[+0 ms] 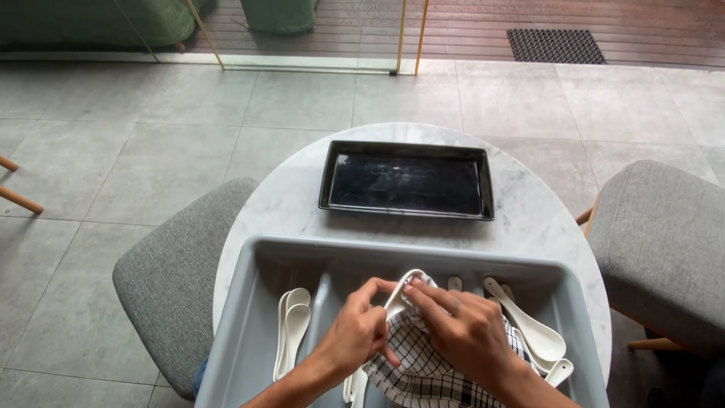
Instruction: The person dries white ceramic spoons using a checkered cloth. They pick up each spoon from a gray tray, wipe it thoroughly with the cloth, and place it back into the tray. The task is performed repeatedly for multiple spoons.
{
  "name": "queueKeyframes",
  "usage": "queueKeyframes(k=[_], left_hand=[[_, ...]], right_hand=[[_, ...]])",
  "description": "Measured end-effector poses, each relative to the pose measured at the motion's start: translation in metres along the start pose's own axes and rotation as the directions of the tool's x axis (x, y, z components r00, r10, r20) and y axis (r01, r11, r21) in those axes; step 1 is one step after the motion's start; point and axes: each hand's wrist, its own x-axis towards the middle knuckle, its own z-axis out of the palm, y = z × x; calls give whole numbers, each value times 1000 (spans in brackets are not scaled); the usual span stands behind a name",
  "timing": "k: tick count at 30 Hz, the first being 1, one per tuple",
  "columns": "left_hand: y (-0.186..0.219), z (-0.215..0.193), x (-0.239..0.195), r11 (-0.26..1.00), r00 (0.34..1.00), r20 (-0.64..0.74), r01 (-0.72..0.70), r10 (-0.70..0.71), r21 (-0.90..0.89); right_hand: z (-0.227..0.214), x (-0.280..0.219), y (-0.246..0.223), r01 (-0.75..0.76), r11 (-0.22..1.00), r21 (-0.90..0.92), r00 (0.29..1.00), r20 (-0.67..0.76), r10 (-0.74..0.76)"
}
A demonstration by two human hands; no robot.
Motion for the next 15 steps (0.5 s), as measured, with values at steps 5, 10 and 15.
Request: queueKeyframes(k=[5, 10, 15], left_hand=[[-2, -4, 5, 996, 998, -22, -61, 60, -63], [-7, -6, 8, 996, 997, 14, -81, 82, -46], [0, -8, 3, 993, 993, 32, -117, 117, -8]], right_hand=[[14, -5, 0, -117, 947, 298, 993, 30, 113], [21, -10, 5, 2, 938, 345, 1000, 14, -7], [6, 0, 10, 61, 983, 171, 998, 2, -62]])
